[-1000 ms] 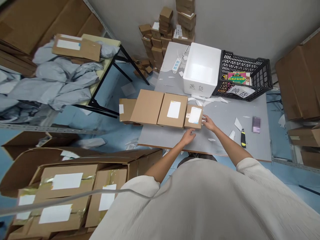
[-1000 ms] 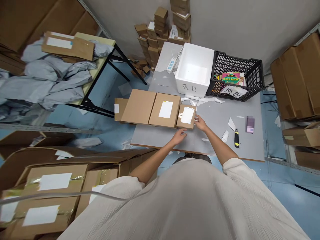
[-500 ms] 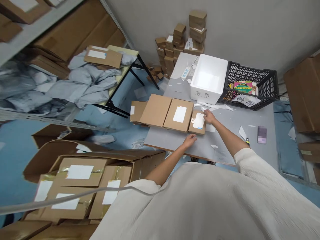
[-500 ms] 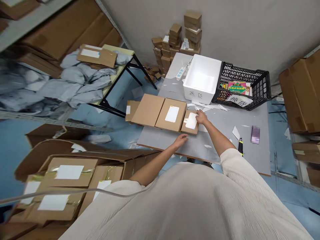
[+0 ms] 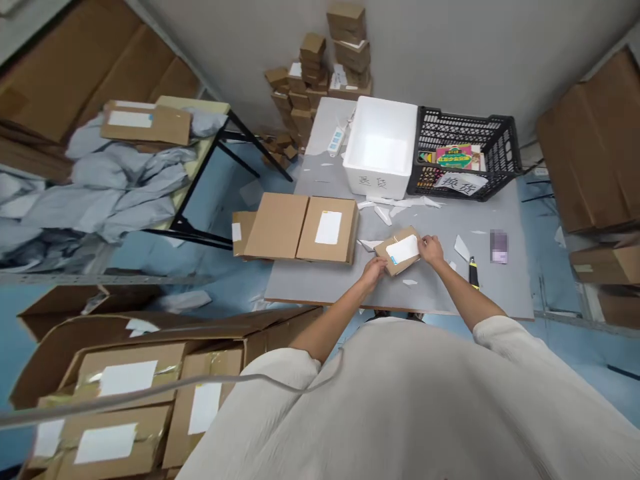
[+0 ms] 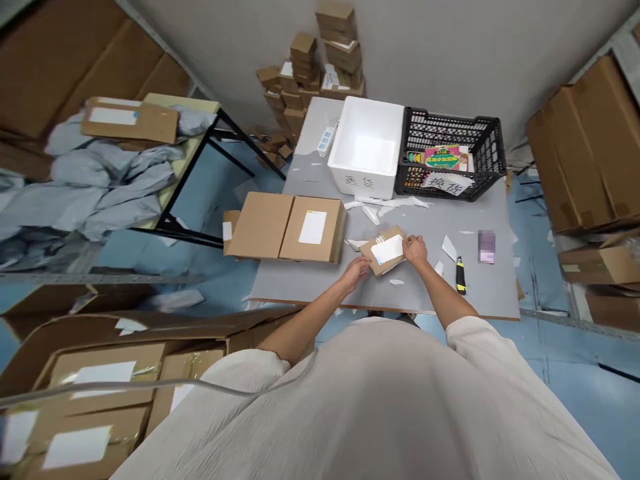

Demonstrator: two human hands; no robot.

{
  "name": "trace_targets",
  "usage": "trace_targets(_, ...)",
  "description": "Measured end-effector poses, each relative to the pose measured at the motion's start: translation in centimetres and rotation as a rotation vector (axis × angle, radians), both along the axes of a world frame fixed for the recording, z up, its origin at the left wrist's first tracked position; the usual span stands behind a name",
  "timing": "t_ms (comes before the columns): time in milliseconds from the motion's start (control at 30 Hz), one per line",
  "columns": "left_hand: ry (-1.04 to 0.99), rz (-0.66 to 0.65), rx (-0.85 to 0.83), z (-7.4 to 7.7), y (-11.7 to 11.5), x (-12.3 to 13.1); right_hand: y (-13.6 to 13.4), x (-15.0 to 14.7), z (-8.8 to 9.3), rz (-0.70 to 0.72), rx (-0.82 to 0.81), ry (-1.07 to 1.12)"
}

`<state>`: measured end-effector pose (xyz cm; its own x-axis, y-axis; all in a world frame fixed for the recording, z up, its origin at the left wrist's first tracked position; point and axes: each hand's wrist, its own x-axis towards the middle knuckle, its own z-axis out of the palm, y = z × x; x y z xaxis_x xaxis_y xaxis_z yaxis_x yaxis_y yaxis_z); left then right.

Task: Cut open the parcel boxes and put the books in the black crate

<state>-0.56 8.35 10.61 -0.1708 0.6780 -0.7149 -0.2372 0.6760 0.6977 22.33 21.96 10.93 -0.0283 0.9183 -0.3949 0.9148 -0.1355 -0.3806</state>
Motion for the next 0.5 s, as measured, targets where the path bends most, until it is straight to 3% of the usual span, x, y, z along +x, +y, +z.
trace_targets(233, 0.120, -0.152, 0.092, 0.4, 4.4, 3.6, -3.1, 7.3, 0.5, -0.111, -0.029, 0.001)
trace_targets(367, 0.177, -0.147, 0.083, 0.2, 5.8, 4.2, -3.9, 9.5, 0.4, -0.083, -0.122, 0.052)
trace_targets(500, 0.226, -0.104, 0.055, 0.1, 7.5, 4.2, -3.4, 10.5, 0.2, -0.133, -0.109, 0.199)
